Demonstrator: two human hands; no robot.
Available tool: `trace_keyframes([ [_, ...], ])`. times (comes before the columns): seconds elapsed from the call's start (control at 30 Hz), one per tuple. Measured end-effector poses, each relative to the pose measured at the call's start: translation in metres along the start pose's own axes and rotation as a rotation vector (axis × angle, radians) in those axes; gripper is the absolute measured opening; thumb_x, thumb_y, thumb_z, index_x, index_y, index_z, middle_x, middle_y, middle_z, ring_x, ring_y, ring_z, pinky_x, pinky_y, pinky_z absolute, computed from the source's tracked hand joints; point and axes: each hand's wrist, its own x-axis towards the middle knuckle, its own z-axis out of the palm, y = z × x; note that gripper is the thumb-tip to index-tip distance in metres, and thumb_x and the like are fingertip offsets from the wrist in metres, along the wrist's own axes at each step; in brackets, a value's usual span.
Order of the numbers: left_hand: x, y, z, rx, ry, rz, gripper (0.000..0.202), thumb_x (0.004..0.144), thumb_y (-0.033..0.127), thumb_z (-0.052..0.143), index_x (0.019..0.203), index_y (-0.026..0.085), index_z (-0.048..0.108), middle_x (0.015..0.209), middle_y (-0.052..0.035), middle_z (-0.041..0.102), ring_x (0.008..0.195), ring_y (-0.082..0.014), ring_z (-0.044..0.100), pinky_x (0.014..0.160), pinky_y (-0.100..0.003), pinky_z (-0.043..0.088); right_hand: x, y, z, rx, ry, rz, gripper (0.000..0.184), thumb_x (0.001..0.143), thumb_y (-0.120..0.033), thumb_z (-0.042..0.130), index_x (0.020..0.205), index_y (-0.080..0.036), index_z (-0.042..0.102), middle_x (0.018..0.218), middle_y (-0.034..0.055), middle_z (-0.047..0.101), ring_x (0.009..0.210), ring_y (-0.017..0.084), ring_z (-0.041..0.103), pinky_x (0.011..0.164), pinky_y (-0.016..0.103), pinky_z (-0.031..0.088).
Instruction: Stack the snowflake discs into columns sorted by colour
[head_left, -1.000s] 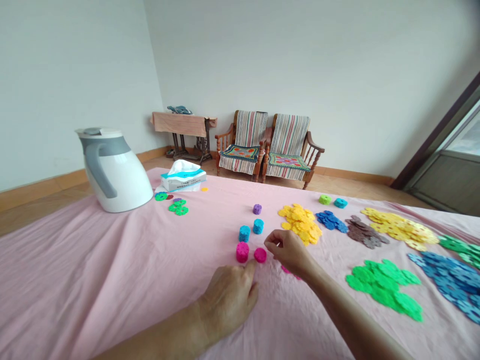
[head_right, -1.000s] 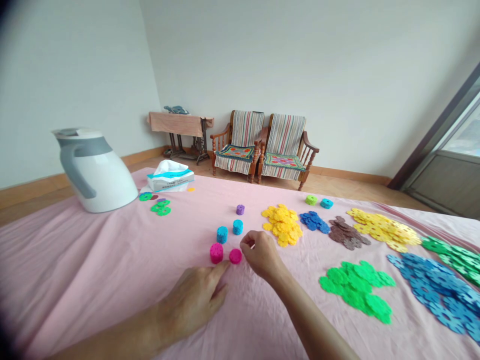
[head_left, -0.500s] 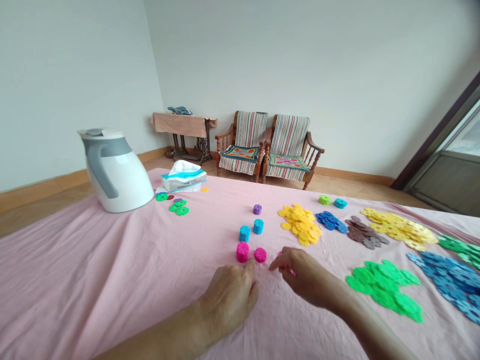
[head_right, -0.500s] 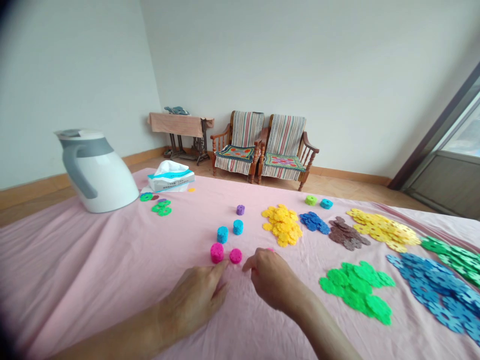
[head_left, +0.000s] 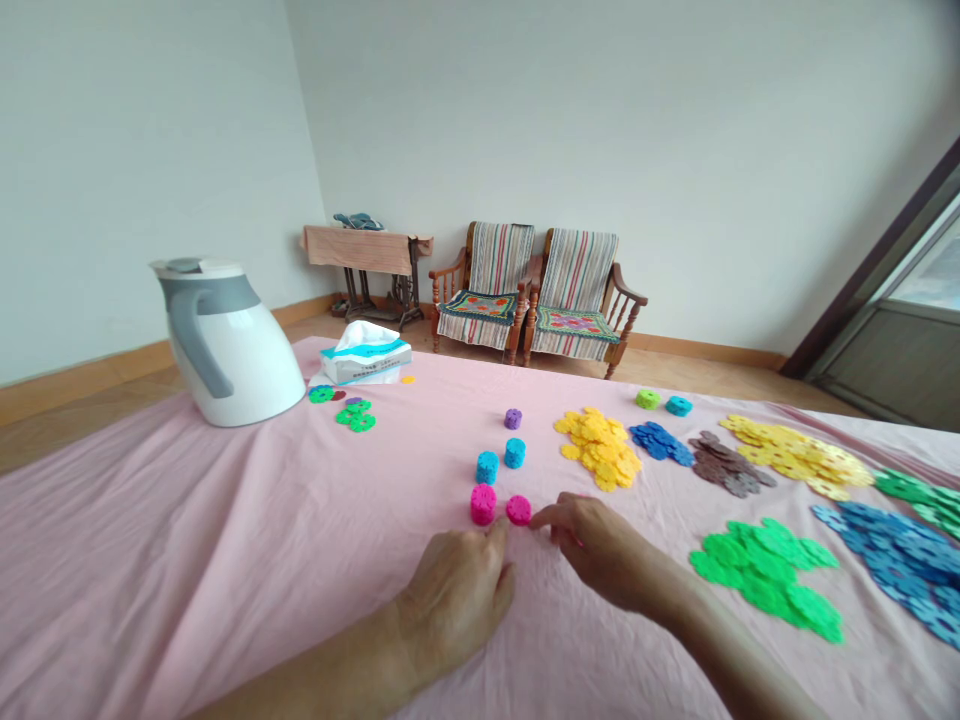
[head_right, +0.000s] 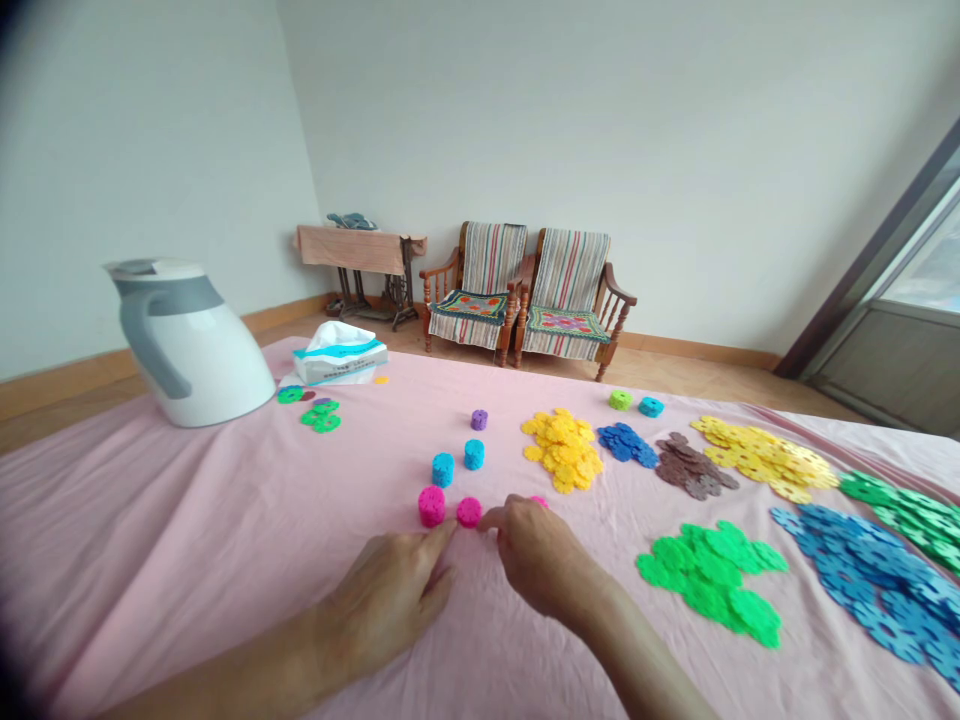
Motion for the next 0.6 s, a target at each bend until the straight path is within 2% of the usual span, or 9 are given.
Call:
trace_keyframes([
  [0.23, 0.0, -0.002, 0.003, 0.005, 0.013, 0.015, 0.035, 0.085, 0.022, 0.039, 0.118, 0.015, 0.046, 0.082, -0.0082, 0.067, 0.073, -0.0236, 0.064, 0.065, -0.032, 0.048, -0.003, -0.002, 0.001, 0.012, 0.029, 0.001, 0.04, 0.077, -0.008, 0.04, 0.101, -0.023, 0.068, 0.089, 0.0092, 0.066, 0.084, 0.019, 0.061, 0.077, 0.031, 0.043],
  [0.33, 0.0, -0.003, 0.003, 0.022, 0.025, 0.022, 0.037, 0.084, 0.021, 0.039, 0.121, 0.015, 0.042, 0.081, -0.0069, 0.066, 0.071, -0.0228, 0.064, 0.063, -0.031, 0.048, -0.001, -0.004, -0.004, 0.059, 0.052, 0.012, 0.039, 0.074, -0.006, 0.039, 0.093, -0.022, 0.07, 0.086, 0.0071, 0.067, 0.079, 0.017, 0.061, 0.074, 0.03, 0.044],
  [0.43, 0.0, -0.003, 0.003, 0.034, 0.029, 0.045, 0.033, 0.084, 0.019, 0.04, 0.117, 0.016, 0.045, 0.078, -0.0051, 0.066, 0.067, -0.021, 0.063, 0.06, -0.029, 0.048, 0.007, -0.001, -0.006, 0.144, 0.178, 0.04, 0.031, 0.074, -0.009, 0.041, 0.086, -0.019, 0.068, 0.078, 0.0044, 0.067, 0.071, 0.015, 0.06, 0.067, 0.027, 0.044],
  [0.53, 0.0, -0.002, 0.004, 0.04, 0.029, 0.08, 0.024, 0.086, 0.018, 0.038, 0.106, 0.018, 0.05, 0.076, -0.0039, 0.066, 0.066, -0.0207, 0.063, 0.06, -0.029, 0.048, 0.018, 0.004, 0.001, 0.229, 0.333, 0.04, 0.029, 0.077, -0.012, 0.04, 0.097, -0.018, 0.06, 0.082, 0.0038, 0.066, 0.073, 0.015, 0.059, 0.067, 0.028, 0.044],
  [0.6, 0.0, -0.002, 0.005, 0.051, 0.034, 0.098, 0.022, 0.087, 0.019, 0.036, 0.102, 0.02, 0.052, 0.075, -0.0038, 0.067, 0.066, -0.0212, 0.064, 0.061, -0.03, 0.048, 0.023, 0.006, 0.008, 0.271, 0.373, -0.018, 0.035, 0.076, -0.009, 0.037, 0.105, -0.019, 0.054, 0.091, 0.0045, 0.066, 0.083, 0.015, 0.059, 0.073, 0.03, 0.044],
])
